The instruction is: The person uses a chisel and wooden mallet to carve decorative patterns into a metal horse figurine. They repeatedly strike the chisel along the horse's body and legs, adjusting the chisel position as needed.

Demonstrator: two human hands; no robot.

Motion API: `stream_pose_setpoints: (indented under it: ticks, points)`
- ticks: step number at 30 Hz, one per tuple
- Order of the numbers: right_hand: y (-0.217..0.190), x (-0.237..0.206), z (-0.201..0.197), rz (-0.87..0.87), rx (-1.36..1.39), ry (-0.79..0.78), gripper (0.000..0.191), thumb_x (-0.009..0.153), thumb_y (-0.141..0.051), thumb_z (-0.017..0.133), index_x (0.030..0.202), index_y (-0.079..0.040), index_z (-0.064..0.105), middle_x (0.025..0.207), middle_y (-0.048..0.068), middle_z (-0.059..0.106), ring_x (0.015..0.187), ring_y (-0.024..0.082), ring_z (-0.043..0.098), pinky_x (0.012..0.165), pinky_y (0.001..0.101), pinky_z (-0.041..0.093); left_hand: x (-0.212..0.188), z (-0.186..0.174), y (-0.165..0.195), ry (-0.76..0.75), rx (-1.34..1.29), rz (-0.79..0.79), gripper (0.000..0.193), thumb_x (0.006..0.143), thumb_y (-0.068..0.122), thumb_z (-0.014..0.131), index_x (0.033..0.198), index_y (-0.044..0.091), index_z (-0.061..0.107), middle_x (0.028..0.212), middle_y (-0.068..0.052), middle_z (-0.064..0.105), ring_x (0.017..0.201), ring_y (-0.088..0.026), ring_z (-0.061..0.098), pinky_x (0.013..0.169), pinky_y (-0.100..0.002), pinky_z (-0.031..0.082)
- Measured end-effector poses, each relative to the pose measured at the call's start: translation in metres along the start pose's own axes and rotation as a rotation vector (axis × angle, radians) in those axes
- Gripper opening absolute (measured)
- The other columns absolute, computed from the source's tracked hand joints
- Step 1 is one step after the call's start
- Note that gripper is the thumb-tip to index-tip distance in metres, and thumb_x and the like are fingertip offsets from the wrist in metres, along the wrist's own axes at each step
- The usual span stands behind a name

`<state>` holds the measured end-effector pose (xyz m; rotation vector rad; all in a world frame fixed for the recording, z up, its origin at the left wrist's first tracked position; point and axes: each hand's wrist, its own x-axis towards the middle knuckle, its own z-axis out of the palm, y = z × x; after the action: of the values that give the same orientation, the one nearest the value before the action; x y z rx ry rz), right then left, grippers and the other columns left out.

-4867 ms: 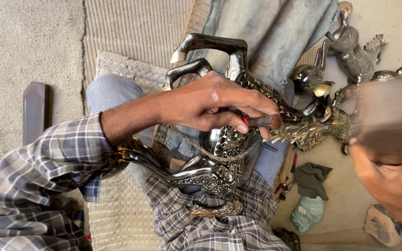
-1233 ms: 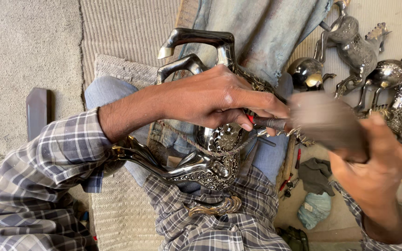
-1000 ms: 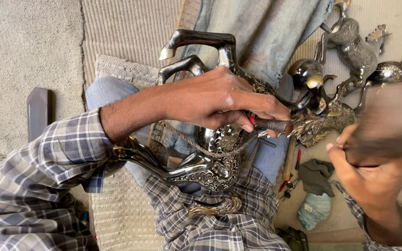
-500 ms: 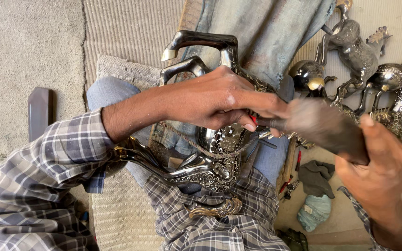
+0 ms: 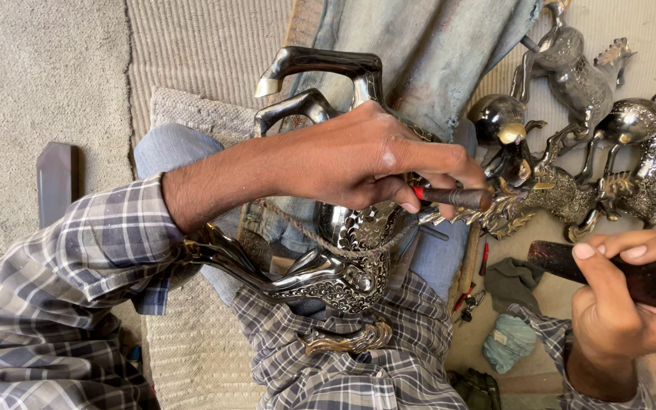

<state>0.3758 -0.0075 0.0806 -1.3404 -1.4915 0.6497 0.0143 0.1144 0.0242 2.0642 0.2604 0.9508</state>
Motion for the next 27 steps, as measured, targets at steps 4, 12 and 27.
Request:
stream_pose_setpoints:
  ticks: [4,12,27]
  points:
    - [-0.015,0.007,0.019,-0.033,0.074,0.029,0.033,0.099,0.025,0.074,0.107,0.004,0.050,0.090,0.011,0.052,0.072,0.020,0.059,0.073,0.0321,0.059,0.000,-0.001,0.000,-0.028,0.003,-0.033,0.058,0.096,0.010,0.077,0.146,0.015,0.047,0.105,-0.004,0.081,0.066,-0.019,0.074,0.048,-0.038,0.047]
    - [-0.023,0.024,0.037,0.022,-0.140,-0.293,0.070,0.078,0.011,0.071,0.138,0.003,0.035,0.101,0.005,0.063,0.085,0.014,0.066,0.074,0.0272,0.058,0.004,-0.003,0.001,-0.010,-0.015,0.040,0.059,0.090,0.006,0.079,0.141,0.013,0.050,0.110,-0.004,0.080,0.078,-0.021,0.077,0.054,-0.041,0.050]
    - [-0.003,-0.034,0.034,-0.066,-0.249,-0.048,0.075,0.092,0.016,0.077,0.140,-0.003,0.022,0.101,0.010,0.060,0.088,0.017,0.063,0.084,0.0284,0.060,0.031,0.003,-0.010,-0.167,-0.029,0.104,0.059,0.087,-0.001,0.076,0.139,0.020,0.057,0.091,0.000,0.081,0.065,-0.014,0.075,0.041,-0.035,0.048]
